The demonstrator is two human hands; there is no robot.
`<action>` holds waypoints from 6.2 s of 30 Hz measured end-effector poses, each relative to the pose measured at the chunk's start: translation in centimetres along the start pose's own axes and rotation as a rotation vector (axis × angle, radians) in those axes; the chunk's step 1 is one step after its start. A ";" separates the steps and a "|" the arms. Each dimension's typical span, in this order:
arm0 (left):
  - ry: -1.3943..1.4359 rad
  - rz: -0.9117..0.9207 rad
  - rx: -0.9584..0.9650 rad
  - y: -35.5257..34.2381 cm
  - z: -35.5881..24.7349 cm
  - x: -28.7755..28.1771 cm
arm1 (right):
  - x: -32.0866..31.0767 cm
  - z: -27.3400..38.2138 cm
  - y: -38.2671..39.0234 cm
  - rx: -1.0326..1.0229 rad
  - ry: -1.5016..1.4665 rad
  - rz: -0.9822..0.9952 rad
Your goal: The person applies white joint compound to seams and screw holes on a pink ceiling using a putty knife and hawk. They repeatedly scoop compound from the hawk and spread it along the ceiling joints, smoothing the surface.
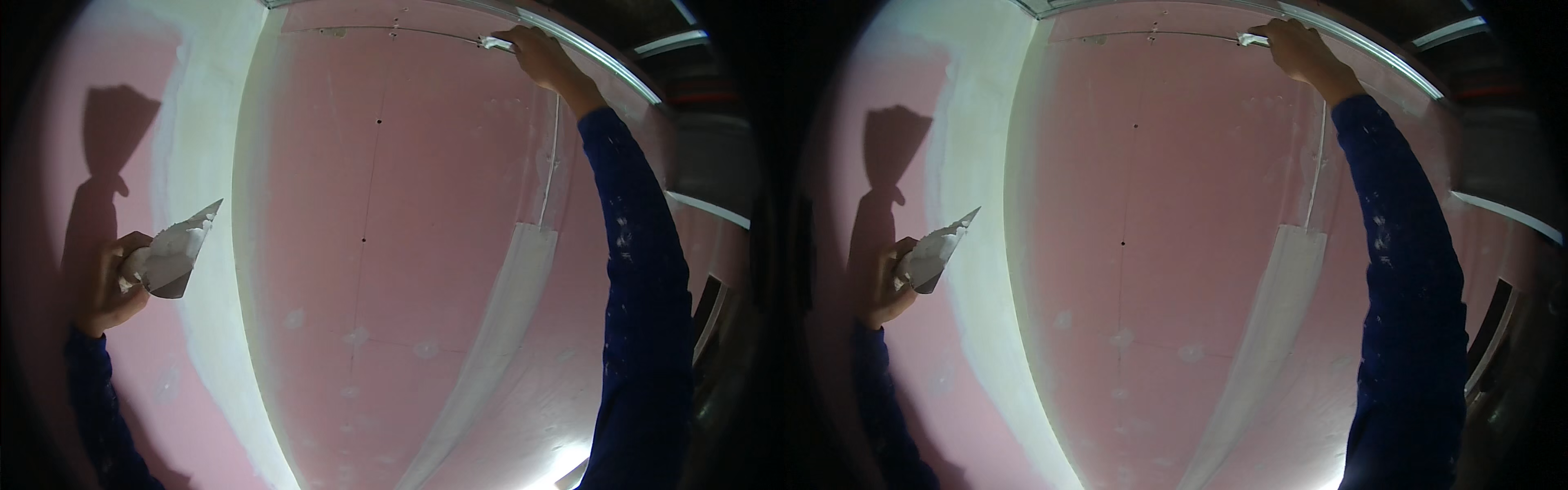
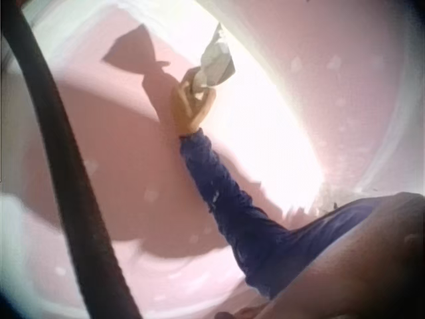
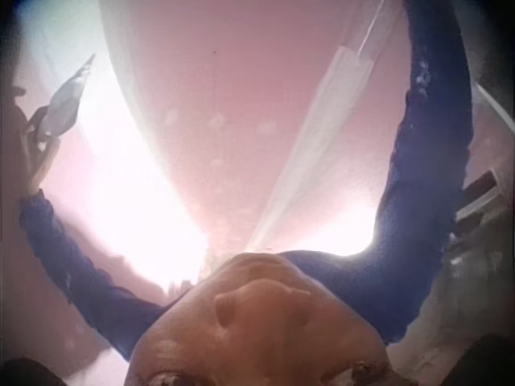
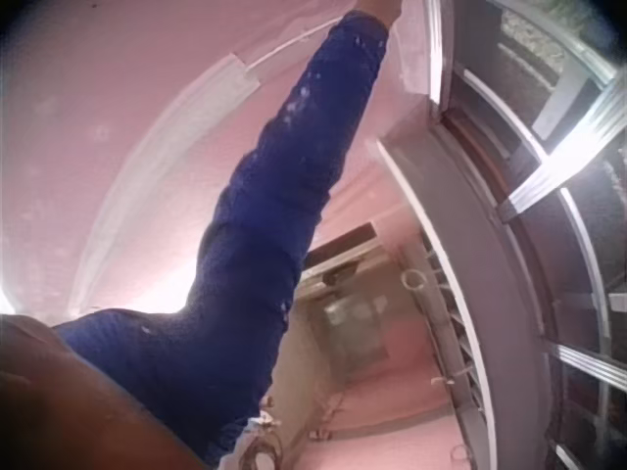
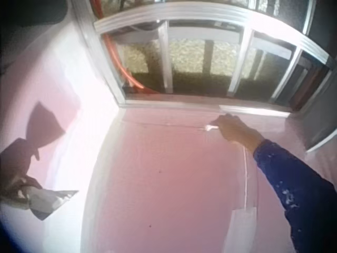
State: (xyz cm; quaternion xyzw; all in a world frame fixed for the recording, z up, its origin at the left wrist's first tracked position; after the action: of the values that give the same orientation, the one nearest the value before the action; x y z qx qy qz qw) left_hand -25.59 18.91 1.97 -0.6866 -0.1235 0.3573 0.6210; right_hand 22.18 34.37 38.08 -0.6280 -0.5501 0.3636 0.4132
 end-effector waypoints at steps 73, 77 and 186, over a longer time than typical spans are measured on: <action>-0.378 0.236 0.063 -0.5 -3.3 0.6 | 5.9 -12.8 2.0 0.354 0.104 0.255; -0.388 0.243 0.067 -0.3 -3.4 0.5 | 8.2 -10.7 0.2 0.389 0.313 0.436; -0.374 0.294 -0.098 -0.6 -4.5 3.4 | -16.1 29.2 23.0 -0.839 -1.019 0.559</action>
State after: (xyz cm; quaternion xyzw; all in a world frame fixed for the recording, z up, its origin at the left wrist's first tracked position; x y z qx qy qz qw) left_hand -20.09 17.75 1.29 -0.6483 -0.1524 0.5583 0.4948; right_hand 2.41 20.68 5.46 -0.6036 -0.5867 0.4617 -0.2799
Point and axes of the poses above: each hand's wrist, its own y-axis away from the middle knuckle, its own x-axis out of the palm, z = x × y, the point moved 8 cm from there along -y, towards the middle knuckle, and after that the axes turned 13 degrees about x, right-handed, at the moved point
